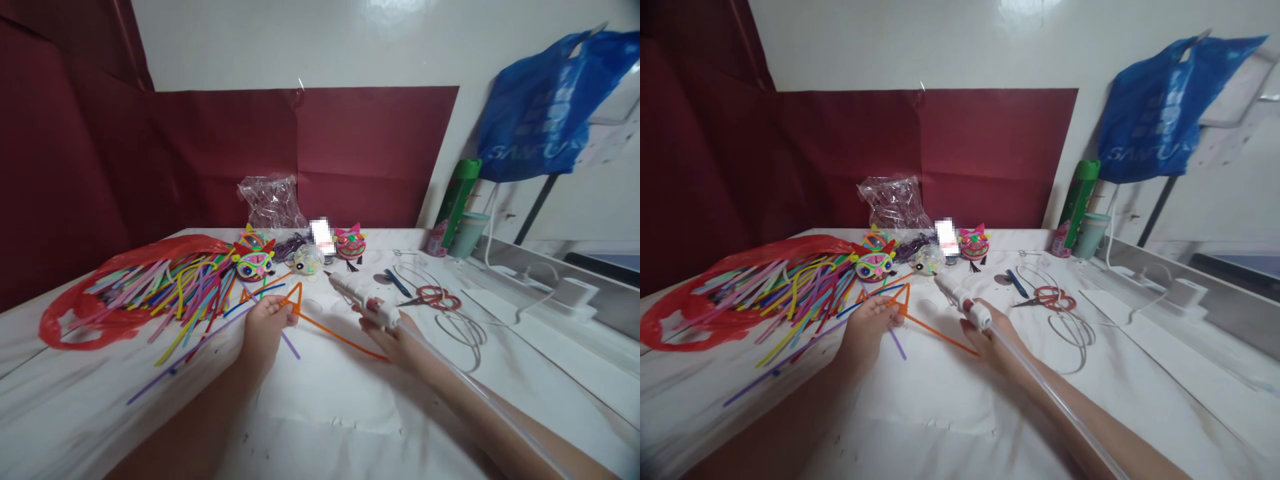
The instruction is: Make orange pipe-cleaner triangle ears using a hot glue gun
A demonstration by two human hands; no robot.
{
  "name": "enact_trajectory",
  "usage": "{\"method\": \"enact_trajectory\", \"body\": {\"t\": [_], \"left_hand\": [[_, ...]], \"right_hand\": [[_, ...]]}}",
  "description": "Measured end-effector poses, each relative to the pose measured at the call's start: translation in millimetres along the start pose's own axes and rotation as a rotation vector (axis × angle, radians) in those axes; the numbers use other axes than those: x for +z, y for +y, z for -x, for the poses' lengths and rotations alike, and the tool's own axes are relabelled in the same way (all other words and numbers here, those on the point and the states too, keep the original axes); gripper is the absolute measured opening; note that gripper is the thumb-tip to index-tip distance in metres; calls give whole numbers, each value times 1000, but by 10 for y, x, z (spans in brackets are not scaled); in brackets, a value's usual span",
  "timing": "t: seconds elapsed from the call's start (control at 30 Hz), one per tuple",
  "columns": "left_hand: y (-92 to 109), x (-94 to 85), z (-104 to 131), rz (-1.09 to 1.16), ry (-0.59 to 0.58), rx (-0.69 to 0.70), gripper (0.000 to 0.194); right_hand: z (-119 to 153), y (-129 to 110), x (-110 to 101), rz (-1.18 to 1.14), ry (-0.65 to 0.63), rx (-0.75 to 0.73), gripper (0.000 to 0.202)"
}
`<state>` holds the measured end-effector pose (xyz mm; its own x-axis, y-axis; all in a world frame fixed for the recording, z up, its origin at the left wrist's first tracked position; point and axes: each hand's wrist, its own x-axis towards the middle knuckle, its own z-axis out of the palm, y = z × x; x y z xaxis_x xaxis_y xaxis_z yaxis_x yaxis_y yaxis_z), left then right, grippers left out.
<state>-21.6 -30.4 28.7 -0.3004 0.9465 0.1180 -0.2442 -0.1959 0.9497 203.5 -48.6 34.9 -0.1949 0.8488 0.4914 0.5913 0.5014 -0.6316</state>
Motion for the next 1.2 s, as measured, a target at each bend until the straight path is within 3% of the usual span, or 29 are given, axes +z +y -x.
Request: {"method": "enact_trajectory", "body": {"t": [0.17, 0.3, 0.5, 0.6, 0.67, 0.73, 0.83, 0.9, 0.97, 1.03, 1.1, 1.2], "left_hand": [[19, -35, -63, -4, 18, 30, 22], [48, -90, -159, 28, 97, 101, 26], [94, -132, -215, 51, 123, 126, 28], [99, -122, -201, 69, 114, 136, 28], [99, -109, -188, 71, 102, 145, 27], [97, -98, -174, 62, 97, 145, 26], [90, -103, -169, 45, 86, 131, 26], [84, -122, -191, 43, 75, 125, 26], [79, -150, -239, 49, 78, 123, 26], [75, -175, -304, 68, 106, 127, 27], [74, -189, -364, 99, 129, 127, 26], [89, -197, -392, 124, 127, 120, 24]], "right_hand": [[-284, 371, -224, 401, -165, 5, 13], [-438, 675, -268, 702, -301, 33, 17], [-506, 904, -404, 736, -407, 3, 26], [-531, 751, -488, 697, -387, -56, 33], [-540, 533, -409, 616, -316, -110, 27], [-523, 275, -168, 459, -310, -131, 21], [-452, -58, 387, 225, -405, -101, 17], [-430, -195, 714, 185, -479, -110, 15], [-484, -270, 881, 157, -497, -103, 5], [-631, -316, 852, 108, -503, -73, 11], [-830, -367, 684, 34, -483, -59, 14], [-1057, -466, 420, -130, -347, -42, 15]]}}
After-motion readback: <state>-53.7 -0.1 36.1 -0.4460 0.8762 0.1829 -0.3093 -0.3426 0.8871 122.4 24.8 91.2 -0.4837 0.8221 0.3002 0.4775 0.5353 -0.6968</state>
